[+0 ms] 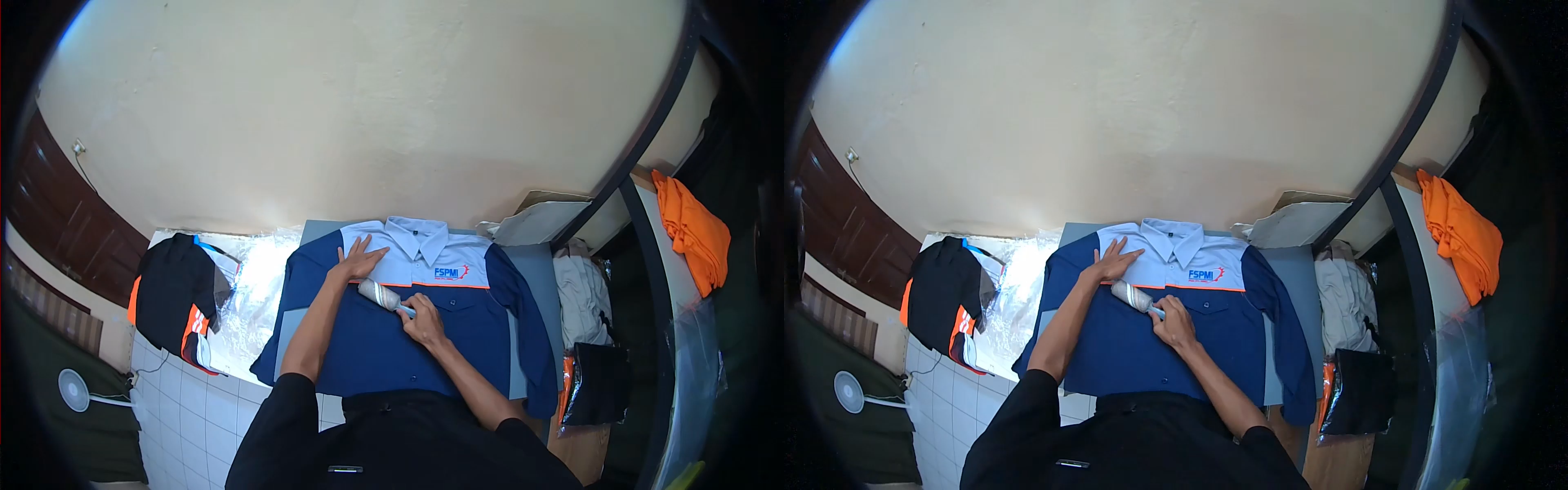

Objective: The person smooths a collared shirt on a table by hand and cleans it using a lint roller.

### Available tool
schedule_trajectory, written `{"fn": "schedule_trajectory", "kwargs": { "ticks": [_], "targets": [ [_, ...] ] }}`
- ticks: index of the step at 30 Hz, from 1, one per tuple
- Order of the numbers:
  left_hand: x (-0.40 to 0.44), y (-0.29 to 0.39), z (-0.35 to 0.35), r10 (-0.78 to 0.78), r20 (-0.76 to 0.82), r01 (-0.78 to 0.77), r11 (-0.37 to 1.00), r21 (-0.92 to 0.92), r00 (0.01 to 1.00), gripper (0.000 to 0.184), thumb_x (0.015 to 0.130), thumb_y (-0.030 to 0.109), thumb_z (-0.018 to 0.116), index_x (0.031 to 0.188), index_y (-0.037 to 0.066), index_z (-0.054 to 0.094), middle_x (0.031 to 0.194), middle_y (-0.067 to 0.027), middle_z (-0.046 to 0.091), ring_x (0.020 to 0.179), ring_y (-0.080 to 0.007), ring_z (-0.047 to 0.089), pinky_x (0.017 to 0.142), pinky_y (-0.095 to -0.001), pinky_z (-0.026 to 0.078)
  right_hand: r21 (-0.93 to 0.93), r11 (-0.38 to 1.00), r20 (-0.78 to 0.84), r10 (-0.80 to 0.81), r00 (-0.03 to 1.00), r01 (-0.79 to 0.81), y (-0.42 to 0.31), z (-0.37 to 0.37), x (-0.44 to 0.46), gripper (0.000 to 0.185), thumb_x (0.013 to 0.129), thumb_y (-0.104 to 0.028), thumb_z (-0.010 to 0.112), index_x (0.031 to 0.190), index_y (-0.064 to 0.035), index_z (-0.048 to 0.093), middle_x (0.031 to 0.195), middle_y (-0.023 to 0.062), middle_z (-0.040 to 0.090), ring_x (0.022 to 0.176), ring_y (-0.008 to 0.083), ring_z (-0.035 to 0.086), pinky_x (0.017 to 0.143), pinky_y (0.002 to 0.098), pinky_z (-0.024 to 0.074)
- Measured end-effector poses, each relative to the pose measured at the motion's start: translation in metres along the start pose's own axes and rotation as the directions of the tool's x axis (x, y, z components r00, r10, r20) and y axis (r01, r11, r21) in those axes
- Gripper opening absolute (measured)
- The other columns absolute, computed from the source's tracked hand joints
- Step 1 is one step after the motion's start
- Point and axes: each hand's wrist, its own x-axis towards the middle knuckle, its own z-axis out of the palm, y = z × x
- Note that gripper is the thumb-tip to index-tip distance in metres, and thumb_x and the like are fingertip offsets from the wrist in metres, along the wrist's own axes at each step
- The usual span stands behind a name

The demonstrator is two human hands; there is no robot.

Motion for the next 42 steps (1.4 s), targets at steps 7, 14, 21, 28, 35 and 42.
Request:
{"fn": "schedule_trajectory", "kwargs": {
  "ticks": [7, 14, 21, 28, 35, 42],
  "targets": [
    [-0.002, 0.012, -0.018, -0.048, 0.058, 0.046, 0.998, 0.031, 0.997, 0.062, 0.108, 0.077, 0.028, 0.165, 0.055, 0.040, 0.187, -0.0036, 0.004, 0.171, -0.0321, -0.003, 0.128, -0.0773, -0.001, 0.081, 0.981, 0.310, -0.190, 0.932, 0.174, -0.035, -0.007, -0.068, 0.021, 0.088, -0.011, 0.083, 0.101, -0.0008, 0.070, 0.100, 0.0140, 0.068, 0.098, 0.0349, 0.068, 0.082, 0.0468, 0.0577],
    [0.037, -0.080, -0.022, 0.178, -0.299, -0.233, 0.960, -0.158, 0.938, 0.060, 0.106, 0.067, 0.050, 0.161, 0.043, 0.054, 0.183, -0.0148, 0.018, 0.169, -0.0376, 0.015, 0.125, -0.0811, 0.013, 0.178, 0.957, 0.374, -0.279, 0.885, 0.227, -0.039, -0.009, -0.057, 0.023, 0.090, -0.013, 0.082, 0.103, -0.0003, 0.069, 0.100, 0.0151, 0.066, 0.099, 0.0364, 0.067, 0.085, 0.0480, 0.0561],
    [-0.031, -0.078, -0.020, -0.246, -0.361, 0.278, 0.960, 0.037, 0.899, 0.077, 0.099, 0.077, 0.052, 0.169, 0.047, 0.039, 0.184, -0.0186, 0.010, 0.169, -0.0454, 0.005, 0.118, -0.0900, 0.003, 0.104, 0.992, 0.208, -0.091, 0.974, 0.070, -0.050, 0.029, 0.004, 0.020, 0.091, -0.010, 0.077, 0.104, -0.0007, 0.065, 0.104, 0.0173, 0.066, 0.104, 0.0400, 0.065, 0.089, 0.0510, 0.0547],
    [-0.025, -0.094, -0.011, -0.291, -0.238, 0.300, 0.954, 0.002, 0.927, 0.089, 0.096, 0.089, 0.043, 0.173, 0.052, 0.018, 0.185, -0.0145, -0.008, 0.169, -0.0421, -0.012, 0.118, -0.0884, -0.006, 0.176, 0.977, 0.312, -0.174, 0.934, 0.123, -0.052, 0.047, -0.025, 0.019, 0.090, -0.010, 0.077, 0.105, -0.0019, 0.067, 0.103, 0.0169, 0.068, 0.101, 0.0411, 0.067, 0.088, 0.0506, 0.0550],
    [-0.028, -0.090, -0.013, -0.310, -0.204, 0.316, 0.949, -0.007, 0.929, 0.089, 0.097, 0.089, 0.041, 0.174, 0.052, 0.016, 0.185, -0.0120, -0.014, 0.169, -0.0390, -0.017, 0.120, -0.0864, -0.008, 0.415, 0.879, 0.685, -0.472, 0.555, 0.235, -0.071, 0.030, -0.069, 0.018, 0.088, -0.010, 0.078, 0.099, -0.0009, 0.066, 0.100, 0.0144, 0.067, 0.106, 0.0378, 0.067, 0.091, 0.0491, 0.0542],
    [-0.028, -0.090, -0.011, -0.317, -0.213, 0.322, 0.947, -0.011, 0.924, 0.081, 0.103, 0.084, 0.035, 0.174, 0.052, 0.014, 0.185, -0.0110, -0.014, 0.169, -0.0386, -0.016, 0.121, -0.0849, -0.009, 0.394, 0.870, 0.694, -0.493, 0.524, 0.297, -0.075, 0.033, -0.068, 0.021, 0.087, -0.009, 0.077, 0.100, 0.0007, 0.063, 0.105, 0.0156, 0.066, 0.108, 0.0401, 0.068, 0.088, 0.0515, 0.0556]
  ]
}}
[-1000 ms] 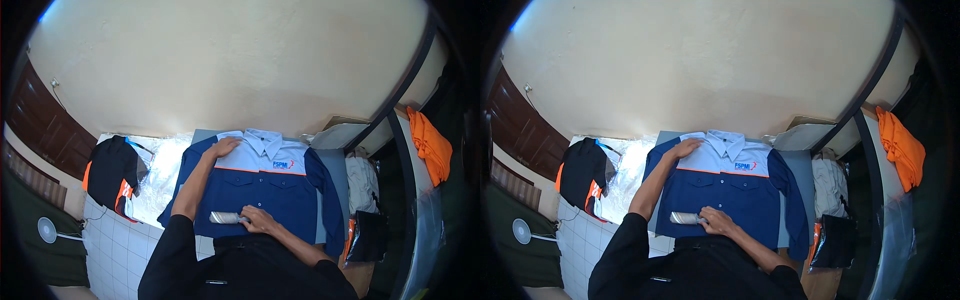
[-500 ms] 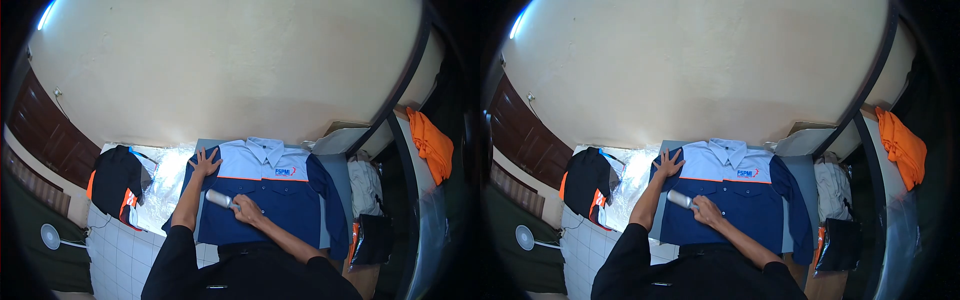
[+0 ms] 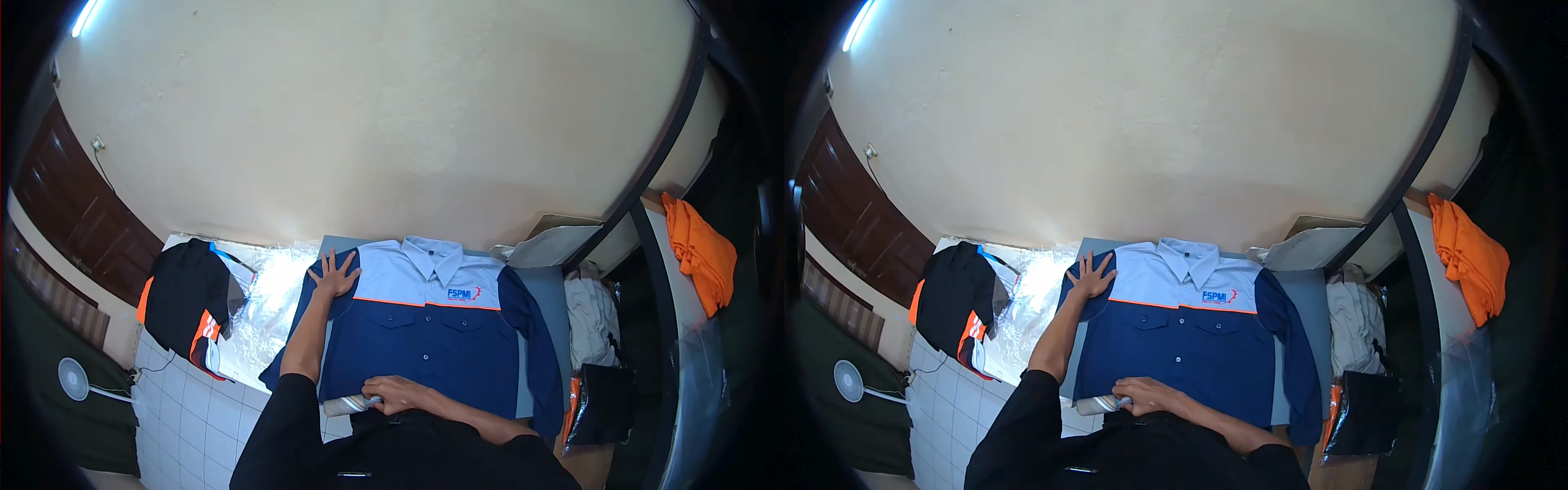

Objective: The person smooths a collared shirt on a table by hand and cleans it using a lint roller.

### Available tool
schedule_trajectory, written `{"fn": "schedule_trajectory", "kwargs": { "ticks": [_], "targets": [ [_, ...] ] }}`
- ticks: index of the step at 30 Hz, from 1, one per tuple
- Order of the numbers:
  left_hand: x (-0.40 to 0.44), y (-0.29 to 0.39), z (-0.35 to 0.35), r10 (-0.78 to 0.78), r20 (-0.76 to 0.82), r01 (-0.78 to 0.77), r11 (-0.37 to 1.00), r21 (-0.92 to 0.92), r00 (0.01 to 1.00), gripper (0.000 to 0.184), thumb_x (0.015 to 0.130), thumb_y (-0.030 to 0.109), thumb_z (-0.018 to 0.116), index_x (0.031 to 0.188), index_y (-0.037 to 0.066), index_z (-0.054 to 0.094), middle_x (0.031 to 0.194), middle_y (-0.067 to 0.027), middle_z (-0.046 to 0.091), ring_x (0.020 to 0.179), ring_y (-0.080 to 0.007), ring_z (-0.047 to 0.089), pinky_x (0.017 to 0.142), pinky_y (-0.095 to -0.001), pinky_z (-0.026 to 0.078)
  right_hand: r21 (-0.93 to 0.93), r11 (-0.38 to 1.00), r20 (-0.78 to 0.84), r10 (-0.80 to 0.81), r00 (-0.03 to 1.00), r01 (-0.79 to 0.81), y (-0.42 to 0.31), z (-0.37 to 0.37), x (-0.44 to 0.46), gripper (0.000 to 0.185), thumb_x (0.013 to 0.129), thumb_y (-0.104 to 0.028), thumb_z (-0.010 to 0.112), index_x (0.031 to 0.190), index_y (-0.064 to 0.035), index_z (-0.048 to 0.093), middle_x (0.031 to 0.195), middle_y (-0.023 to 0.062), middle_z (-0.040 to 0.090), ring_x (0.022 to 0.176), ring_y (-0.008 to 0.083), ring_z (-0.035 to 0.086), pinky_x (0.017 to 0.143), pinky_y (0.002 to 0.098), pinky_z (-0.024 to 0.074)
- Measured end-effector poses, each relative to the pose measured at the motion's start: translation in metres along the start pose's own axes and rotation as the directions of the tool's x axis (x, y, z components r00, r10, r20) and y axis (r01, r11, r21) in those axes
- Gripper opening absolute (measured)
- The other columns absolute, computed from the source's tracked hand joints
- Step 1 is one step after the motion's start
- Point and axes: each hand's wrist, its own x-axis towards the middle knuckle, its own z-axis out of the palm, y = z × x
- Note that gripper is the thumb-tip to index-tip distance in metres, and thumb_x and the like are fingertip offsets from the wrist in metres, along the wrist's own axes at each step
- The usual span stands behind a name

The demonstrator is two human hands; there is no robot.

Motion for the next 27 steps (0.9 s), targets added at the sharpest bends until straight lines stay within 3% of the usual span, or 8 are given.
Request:
{"fn": "schedule_trajectory", "kwargs": {
  "ticks": [3, 6, 12, 15, 17, 19, 22, 27],
  "targets": [
    [0.002, 0.000, 0.001, -0.002, -0.001, 0.002, 1.000, -0.010, 1.000, 0.079, 0.104, 0.082, 0.035, 0.174, 0.052, 0.013, 0.185, -0.0109, -0.014, 0.169, -0.0381, -0.017, 0.120, -0.0850, -0.010, 0.014, 0.997, -0.054, 0.072, 0.996, -0.071, -0.001, -0.006, -0.005, 0.023, 0.088, -0.008, 0.075, 0.108, 0.0006, 0.068, 0.109, 0.0181, 0.067, 0.109, 0.0404, 0.069, 0.092, 0.0504, 0.0568],
    [0.004, -0.002, 0.004, 0.001, -0.010, -0.002, 1.000, -0.013, 1.000, 0.079, 0.104, 0.081, 0.035, 0.174, 0.052, 0.014, 0.185, -0.0112, -0.014, 0.169, -0.0381, -0.018, 0.119, -0.0852, -0.011, 0.023, 0.997, -0.249, 0.078, 0.965, -0.074, 0.004, -0.020, -0.018, 0.021, 0.089, -0.009, 0.076, 0.107, -0.0012, 0.068, 0.107, 0.0168, 0.067, 0.108, 0.0388, 0.069, 0.090, 0.0498, 0.0568],
    [0.006, -0.004, 0.006, 0.005, -0.017, -0.005, 1.000, -0.027, 1.000, 0.078, 0.104, 0.080, 0.037, 0.174, 0.052, 0.014, 0.185, -0.0117, -0.013, 0.169, -0.0395, -0.017, 0.119, -0.0854, -0.010, 0.070, 0.975, -0.708, 0.197, 0.678, -0.211, 0.020, -0.068, -0.089, 0.018, 0.082, -0.006, 0.081, 0.094, -0.0009, 0.069, 0.090, 0.0170, 0.070, 0.082, 0.0355, 0.073, 0.074, 0.0417, 0.0577],
    [0.003, -0.002, 0.005, -0.001, -0.027, 0.001, 1.000, -0.022, 1.000, 0.079, 0.104, 0.080, 0.038, 0.174, 0.051, 0.015, 0.185, -0.0117, -0.013, 0.169, -0.0400, -0.016, 0.120, -0.0855, -0.009, 0.059, 0.933, -0.767, 0.270, 0.582, -0.354, 0.037, -0.090, -0.126, 0.019, 0.082, -0.005, 0.080, 0.094, -0.0001, 0.066, 0.088, 0.0186, 0.069, 0.079, 0.0361, 0.073, 0.072, 0.0420, 0.0563],
    [0.001, -0.001, 0.004, -0.001, -0.031, 0.000, 1.000, -0.028, 1.000, 0.078, 0.104, 0.080, 0.038, 0.174, 0.051, 0.015, 0.185, -0.0114, -0.012, 0.169, -0.0399, -0.016, 0.120, -0.0854, -0.009, 0.084, 0.905, -0.748, 0.333, 0.574, -0.416, 0.045, -0.104, -0.137, 0.021, 0.082, -0.005, 0.080, 0.094, 0.0003, 0.063, 0.085, 0.0183, 0.067, 0.076, 0.0354, 0.071, 0.070, 0.0426, 0.0547],
    [0.002, 0.000, 0.005, -0.008, -0.035, 0.007, 1.000, -0.015, 0.999, 0.079, 0.104, 0.080, 0.038, 0.174, 0.051, 0.015, 0.185, -0.0111, -0.012, 0.169, -0.0395, -0.016, 0.120, -0.0853, -0.009, 0.067, 0.899, -0.747, 0.333, 0.575, -0.433, 0.057, -0.112, -0.139, 0.022, 0.082, -0.006, 0.081, 0.094, 0.0004, 0.063, 0.083, 0.0166, 0.066, 0.072, 0.0284, 0.070, 0.068, 0.0393, 0.0531],
    [-0.001, 0.001, 0.003, -0.005, -0.031, 0.005, 1.000, -0.011, 1.000, 0.079, 0.104, 0.080, 0.038, 0.174, 0.051, 0.015, 0.185, -0.0109, -0.012, 0.169, -0.0389, -0.016, 0.120, -0.0851, -0.009, 0.081, 0.879, -0.752, 0.363, 0.550, -0.469, 0.073, -0.121, -0.132, 0.022, 0.083, -0.004, 0.081, 0.093, 0.0003, 0.062, 0.090, 0.0188, 0.067, 0.081, 0.0373, 0.071, 0.073, 0.0439, 0.0545],
    [0.001, 0.000, 0.005, -0.007, -0.031, 0.006, 1.000, -0.028, 0.999, 0.080, 0.104, 0.081, 0.038, 0.174, 0.051, 0.016, 0.186, -0.0110, -0.011, 0.169, -0.0385, -0.017, 0.120, -0.0848, -0.010, -0.057, 0.887, -0.746, 0.268, 0.610, -0.459, 0.089, -0.122, -0.123, 0.021, 0.082, -0.004, 0.081, 0.093, 0.0005, 0.064, 0.092, 0.0201, 0.068, 0.087, 0.0422, 0.070, 0.077, 0.0469, 0.0549]
  ]
}}
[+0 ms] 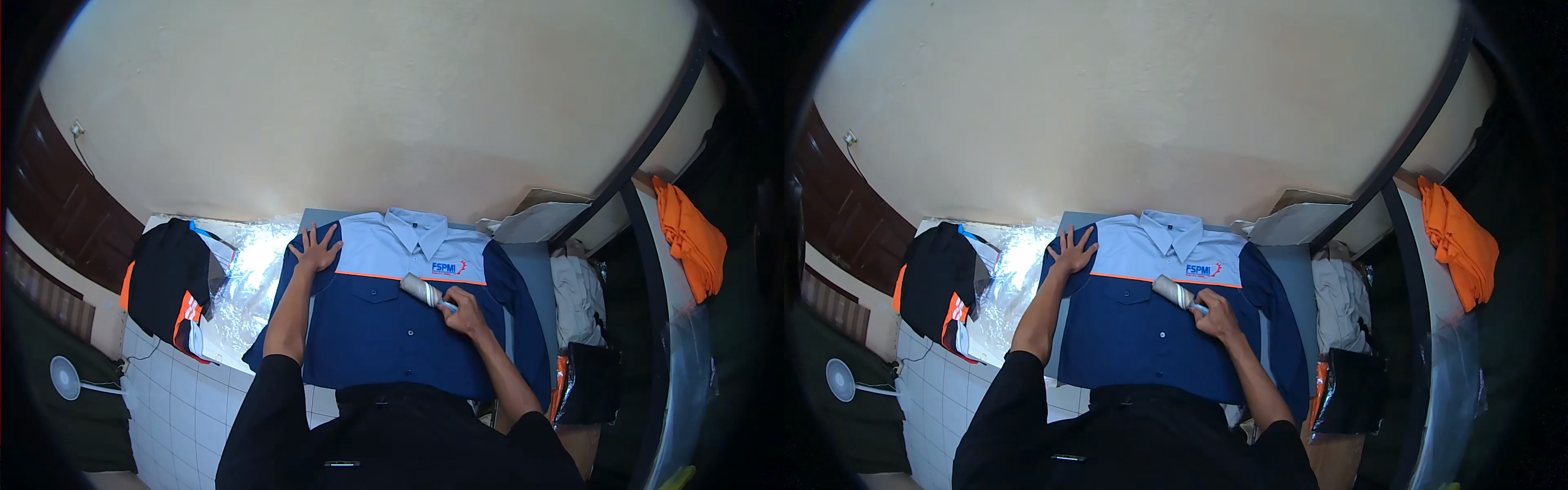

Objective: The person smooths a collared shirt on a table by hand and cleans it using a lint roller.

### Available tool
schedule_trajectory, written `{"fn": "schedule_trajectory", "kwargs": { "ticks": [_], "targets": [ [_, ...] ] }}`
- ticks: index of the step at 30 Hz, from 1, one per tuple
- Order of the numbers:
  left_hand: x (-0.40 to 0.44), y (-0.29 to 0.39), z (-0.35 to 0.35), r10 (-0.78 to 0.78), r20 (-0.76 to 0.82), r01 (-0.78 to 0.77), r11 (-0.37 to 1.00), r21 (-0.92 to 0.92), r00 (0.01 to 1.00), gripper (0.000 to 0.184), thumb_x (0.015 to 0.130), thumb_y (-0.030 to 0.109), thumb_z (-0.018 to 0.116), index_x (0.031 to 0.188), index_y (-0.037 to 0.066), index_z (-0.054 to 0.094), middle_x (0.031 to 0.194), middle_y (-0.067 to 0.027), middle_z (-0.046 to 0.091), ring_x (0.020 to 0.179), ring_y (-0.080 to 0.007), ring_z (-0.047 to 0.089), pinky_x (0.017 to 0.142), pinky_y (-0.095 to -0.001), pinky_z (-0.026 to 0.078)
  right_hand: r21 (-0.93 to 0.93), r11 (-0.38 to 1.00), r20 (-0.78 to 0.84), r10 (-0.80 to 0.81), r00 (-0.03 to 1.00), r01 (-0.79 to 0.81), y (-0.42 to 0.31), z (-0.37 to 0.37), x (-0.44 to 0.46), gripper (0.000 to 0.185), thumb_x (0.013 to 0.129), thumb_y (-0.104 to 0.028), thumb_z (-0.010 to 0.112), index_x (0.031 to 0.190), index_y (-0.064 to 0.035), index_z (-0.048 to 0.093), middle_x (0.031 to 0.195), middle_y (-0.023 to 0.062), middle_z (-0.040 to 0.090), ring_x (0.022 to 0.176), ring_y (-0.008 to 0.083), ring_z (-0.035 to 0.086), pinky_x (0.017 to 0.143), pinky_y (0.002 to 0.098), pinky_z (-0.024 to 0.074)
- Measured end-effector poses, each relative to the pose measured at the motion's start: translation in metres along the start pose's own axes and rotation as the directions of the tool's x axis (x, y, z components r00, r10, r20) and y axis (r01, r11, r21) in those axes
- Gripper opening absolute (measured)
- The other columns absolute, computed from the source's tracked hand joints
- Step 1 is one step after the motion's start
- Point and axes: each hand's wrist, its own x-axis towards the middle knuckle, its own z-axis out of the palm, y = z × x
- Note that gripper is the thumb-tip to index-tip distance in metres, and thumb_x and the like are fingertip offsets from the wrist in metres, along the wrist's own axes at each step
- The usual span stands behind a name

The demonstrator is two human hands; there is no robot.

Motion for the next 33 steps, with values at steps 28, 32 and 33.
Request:
{"fn": "schedule_trajectory", "kwargs": {
  "ticks": [28, 32, 33],
  "targets": [
    [-0.001, 0.001, 0.004, 0.003, -0.046, -0.002, 1.000, 0.012, 0.999, 0.077, 0.104, 0.079, 0.040, 0.173, 0.052, 0.020, 0.186, -0.0105, -0.008, 0.170, -0.0381, -0.012, 0.121, -0.0840, -0.008, -0.056, 0.978, -0.232, 0.184, 0.955, -0.202, -0.061, 0.031, -0.116, 0.021, 0.084, -0.002, 0.082, 0.094, 0.0010, 0.065, 0.089, 0.0191, 0.063, 0.081, 0.0416, 0.067, 0.071, 0.0472, 0.0528],
    [-0.005, 0.000, 0.008, 0.019, -0.124, -0.017, 1.000, 0.014, 0.992, 0.075, 0.105, 0.079, 0.040, 0.173, 0.050, 0.025, 0.186, -0.0113, -0.001, 0.170, -0.0395, -0.007, 0.122, -0.0847, -0.006, 0.014, 0.903, -0.365, 0.405, 0.838, -0.430, -0.038, 0.014, -0.104, 0.020, 0.086, 0.000, 0.079, 0.092, 0.0014, 0.061, 0.089, 0.0212, 0.063, 0.083, 0.0466, 0.065, 0.074, 0.0519, 0.0510],
    [-0.006, 0.000, 0.010, 0.025, -0.153, -0.023, 1.000, 0.018, 0.988, 0.074, 0.105, 0.079, 0.040, 0.172, 0.050, 0.026, 0.186, -0.0116, 0.001, 0.171, -0.0396, -0.005, 0.122, -0.0849, -0.005, 0.010, 0.874, -0.418, 0.445, 0.792, -0.486, -0.032, 0.011, -0.100, 0.020, 0.086, 0.000, 0.079, 0.092, 0.0016, 0.060, 0.088, 0.0209, 0.063, 0.082, 0.0457, 0.065, 0.073, 0.0513, 0.0506]
  ]
}}
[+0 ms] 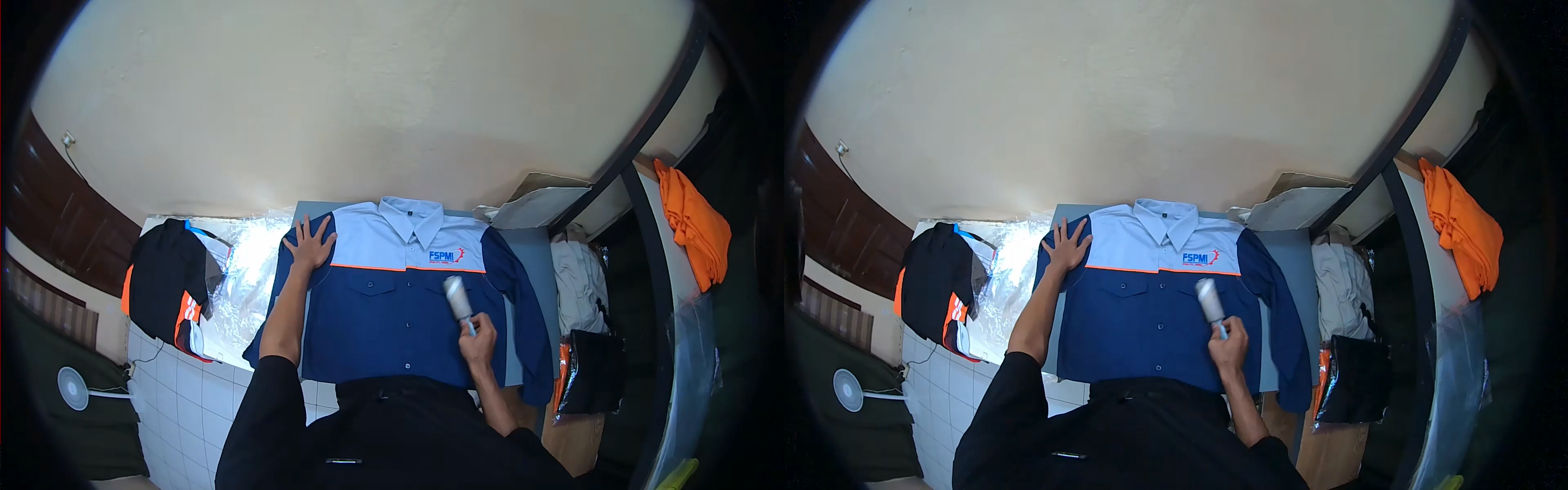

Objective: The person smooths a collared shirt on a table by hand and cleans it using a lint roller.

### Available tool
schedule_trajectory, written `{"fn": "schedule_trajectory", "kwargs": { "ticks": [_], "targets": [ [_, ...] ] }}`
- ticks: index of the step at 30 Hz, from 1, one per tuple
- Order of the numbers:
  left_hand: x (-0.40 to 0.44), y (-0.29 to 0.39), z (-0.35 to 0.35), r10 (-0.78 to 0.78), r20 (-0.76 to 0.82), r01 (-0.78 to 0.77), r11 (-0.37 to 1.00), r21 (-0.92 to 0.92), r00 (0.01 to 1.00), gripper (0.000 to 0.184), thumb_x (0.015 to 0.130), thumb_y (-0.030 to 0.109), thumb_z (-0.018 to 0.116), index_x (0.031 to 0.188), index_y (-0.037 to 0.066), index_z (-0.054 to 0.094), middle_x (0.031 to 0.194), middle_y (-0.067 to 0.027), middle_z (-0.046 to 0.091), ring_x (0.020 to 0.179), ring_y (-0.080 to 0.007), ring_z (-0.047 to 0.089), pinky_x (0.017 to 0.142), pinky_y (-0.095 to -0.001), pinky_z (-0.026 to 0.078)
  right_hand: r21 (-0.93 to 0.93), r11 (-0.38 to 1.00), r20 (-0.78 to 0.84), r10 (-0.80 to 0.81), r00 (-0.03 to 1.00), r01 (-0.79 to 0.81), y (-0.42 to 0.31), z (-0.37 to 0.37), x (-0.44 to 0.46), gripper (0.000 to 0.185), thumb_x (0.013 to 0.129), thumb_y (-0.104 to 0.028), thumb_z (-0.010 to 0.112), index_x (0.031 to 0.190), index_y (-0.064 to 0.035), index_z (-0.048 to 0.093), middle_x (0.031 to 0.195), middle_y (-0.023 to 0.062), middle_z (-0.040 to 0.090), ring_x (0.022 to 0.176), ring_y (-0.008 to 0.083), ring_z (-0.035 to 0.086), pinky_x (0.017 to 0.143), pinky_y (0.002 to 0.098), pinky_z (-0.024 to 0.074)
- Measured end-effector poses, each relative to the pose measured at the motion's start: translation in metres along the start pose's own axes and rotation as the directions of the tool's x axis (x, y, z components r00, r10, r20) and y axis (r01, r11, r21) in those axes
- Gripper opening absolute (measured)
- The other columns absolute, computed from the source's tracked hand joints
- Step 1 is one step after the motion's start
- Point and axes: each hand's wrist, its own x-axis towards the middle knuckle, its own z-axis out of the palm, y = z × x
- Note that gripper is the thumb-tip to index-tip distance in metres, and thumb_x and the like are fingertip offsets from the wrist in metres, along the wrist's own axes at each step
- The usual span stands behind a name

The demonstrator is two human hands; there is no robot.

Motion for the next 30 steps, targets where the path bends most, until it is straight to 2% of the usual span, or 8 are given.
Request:
{"fn": "schedule_trajectory", "kwargs": {
  "ticks": [2, 5, 6, 7, 9, 14, 27, 30],
  "targets": [
    [-0.003, 0.000, 0.005, 0.015, -0.058, -0.015, 1.000, 0.006, 0.998, 0.073, 0.106, 0.078, 0.039, 0.172, 0.050, 0.029, 0.186, -0.0124, 0.005, 0.171, -0.0400, -0.002, 0.122, -0.0853, -0.004, -0.014, 0.999, -0.118, 0.045, 0.992, -0.047, 0.008, -0.004, 0.012, 0.020, 0.087, 0.000, 0.080, 0.091, 0.0019, 0.060, 0.086, 0.0201, 0.063, 0.076, 0.0421, 0.064, 0.070, 0.0489, 0.0494],
    [-0.004, 0.001, 0.006, 0.017, -0.082, -0.016, 1.000, 0.014, 0.997, 0.072, 0.106, 0.078, 0.038, 0.171, 0.049, 0.031, 0.186, -0.0129, 0.007, 0.171, -0.0398, 0.000, 0.121, -0.0859, -0.003, 0.028, 0.998, -0.093, 0.055, 0.994, -0.052, 0.000, -0.008, 0.008, 0.020, 0.087, 0.000, 0.080, 0.091, 0.0015, 0.061, 0.087, 0.0197, 0.063, 0.076, 0.0405, 0.065, 0.070, 0.0470, 0.0504],
    [-0.004, 0.001, 0.006, 0.017, -0.087, -0.015, 1.000, 0.015, 0.996, 0.071, 0.106, 0.078, 0.038, 0.171, 0.049, 0.031, 0.186, -0.0129, 0.007, 0.171, -0.0397, 0.000, 0.121, -0.0859, -0.003, 0.073, 0.997, -0.026, 0.004, 1.000, -0.003, -0.004, -0.006, 0.000, 0.019, 0.086, -0.001, 0.080, 0.092, 0.0009, 0.062, 0.088, 0.0202, 0.063, 0.078, 0.0409, 0.066, 0.072, 0.0464, 0.0522],
    [-0.004, 0.000, 0.006, 0.017, -0.092, -0.016, 1.000, 0.015, 0.996, 0.071, 0.106, 0.078, 0.039, 0.171, 0.049, 0.031, 0.186, -0.0129, 0.008, 0.171, -0.0397, 0.000, 0.121, -0.0860, -0.003, 0.086, 0.977, 0.025, -0.199, 0.980, 0.196, -0.006, -0.007, -0.006, 0.019, 0.085, -0.002, 0.081, 0.094, 0.0001, 0.064, 0.089, 0.0203, 0.064, 0.080, 0.0421, 0.067, 0.073, 0.0472, 0.0534],
    [-0.004, 0.003, 0.008, 0.029, -0.098, -0.027, 0.999, 0.018, 0.995, 0.071, 0.106, 0.077, 0.039, 0.171, 0.049, 0.032, 0.186, -0.0131, 0.009, 0.171, -0.0397, 0.001, 0.121, -0.0861, -0.003, 0.045, 0.933, 0.118, -0.360, 0.926, 0.357, -0.009, -0.004, -0.017, 0.021, 0.084, -0.002, 0.082, 0.094, -0.0004, 0.064, 0.090, 0.0200, 0.064, 0.080, 0.0431, 0.068, 0.072, 0.0483, 0.0534],
    [-0.007, 0.000, 0.013, 0.038, -0.172, -0.030, 0.998, 0.051, 0.984, 0.068, 0.107, 0.075, 0.040, 0.170, 0.048, 0.034, 0.185, -0.0131, 0.013, 0.171, -0.0395, 0.004, 0.122, -0.0858, -0.001, 0.021, 0.999, -0.022, 0.043, 0.999, -0.043, 0.000, 0.000, 0.009, 0.022, 0.086, -0.003, 0.083, 0.090, 0.0017, 0.062, 0.085, 0.0181, 0.065, 0.074, 0.0360, 0.066, 0.068, 0.0465, 0.0510],
    [-0.017, 0.009, 0.007, 0.022, -0.247, -0.015, 0.999, 0.028, 0.969, 0.054, 0.114, 0.055, 0.039, 0.167, 0.046, 0.042, 0.183, -0.0107, 0.021, 0.170, -0.0366, 0.013, 0.126, -0.0811, 0.005, 0.078, 0.976, -0.048, 0.207, 0.977, -0.203, -0.012, 0.008, 0.013, 0.024, 0.089, -0.003, 0.080, 0.091, 0.0011, 0.056, 0.088, 0.0174, 0.063, 0.079, 0.0359, 0.065, 0.074, 0.0479, 0.0513],
    [-0.017, 0.007, 0.008, 0.028, -0.267, -0.025, 1.000, 0.014, 0.963, 0.054, 0.113, 0.054, 0.041, 0.166, 0.045, 0.044, 0.183, -0.0106, 0.022, 0.170, -0.0365, 0.014, 0.126, -0.0809, 0.005, 0.051, 0.986, -0.070, 0.163, 0.984, -0.159, -0.012, 0.012, 0.012, 0.024, 0.089, -0.003, 0.079, 0.091, 0.0007, 0.056, 0.087, 0.0168, 0.062, 0.079, 0.0359, 0.065, 0.075, 0.0479, 0.0513]
  ]
}}
